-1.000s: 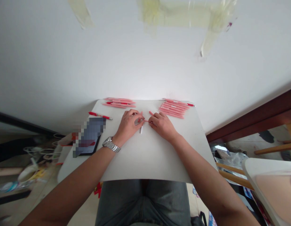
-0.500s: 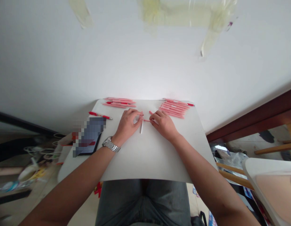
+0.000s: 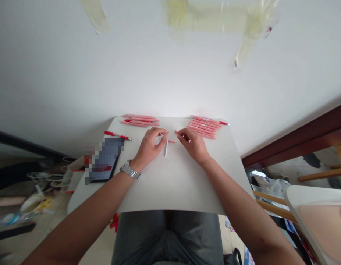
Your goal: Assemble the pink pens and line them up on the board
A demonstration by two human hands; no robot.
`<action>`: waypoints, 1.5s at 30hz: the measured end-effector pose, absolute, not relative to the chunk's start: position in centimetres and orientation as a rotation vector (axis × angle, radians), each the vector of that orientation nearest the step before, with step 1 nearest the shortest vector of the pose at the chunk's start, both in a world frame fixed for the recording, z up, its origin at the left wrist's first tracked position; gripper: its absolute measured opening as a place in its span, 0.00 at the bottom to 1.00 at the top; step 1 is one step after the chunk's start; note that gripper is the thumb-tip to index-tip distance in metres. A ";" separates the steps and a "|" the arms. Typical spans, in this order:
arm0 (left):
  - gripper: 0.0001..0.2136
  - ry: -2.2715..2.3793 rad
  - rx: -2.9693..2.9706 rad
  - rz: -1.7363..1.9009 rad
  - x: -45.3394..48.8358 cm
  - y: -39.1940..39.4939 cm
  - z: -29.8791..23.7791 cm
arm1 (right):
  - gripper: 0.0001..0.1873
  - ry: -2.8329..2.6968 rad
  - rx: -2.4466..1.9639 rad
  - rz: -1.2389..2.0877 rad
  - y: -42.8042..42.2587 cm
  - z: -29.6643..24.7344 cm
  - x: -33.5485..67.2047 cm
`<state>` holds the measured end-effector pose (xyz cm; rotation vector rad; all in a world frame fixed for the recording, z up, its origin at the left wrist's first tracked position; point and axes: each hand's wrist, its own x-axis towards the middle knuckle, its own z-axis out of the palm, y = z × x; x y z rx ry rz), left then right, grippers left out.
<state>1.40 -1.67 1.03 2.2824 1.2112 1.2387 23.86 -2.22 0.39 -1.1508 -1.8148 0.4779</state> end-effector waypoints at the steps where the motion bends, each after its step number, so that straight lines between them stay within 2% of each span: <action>1: 0.07 1.209 2.281 1.236 1.4 -1.7 1.1 | 0.13 -1.798 -1.152 0.493 -2.2 0.4 23.8; 5: 0.07 1.206 2.279 1.221 1.5 -1.8 1.2 | 0.13 -1.785 -1.141 0.530 -2.3 0.5 23.7; 15: 0.08 1.119 2.284 1.216 1.8 -1.9 1.0 | 0.06 -1.834 -1.046 0.559 -2.8 0.5 23.4; 32: 0.02 1.125 2.287 1.144 1.8 -2.0 1.1 | 0.09 -1.903 -1.044 0.623 -3.0 0.5 23.3; 45: 0.03 1.153 2.176 1.253 1.5 -1.6 0.9 | 0.09 -1.896 -1.308 0.194 -1.9 0.3 24.6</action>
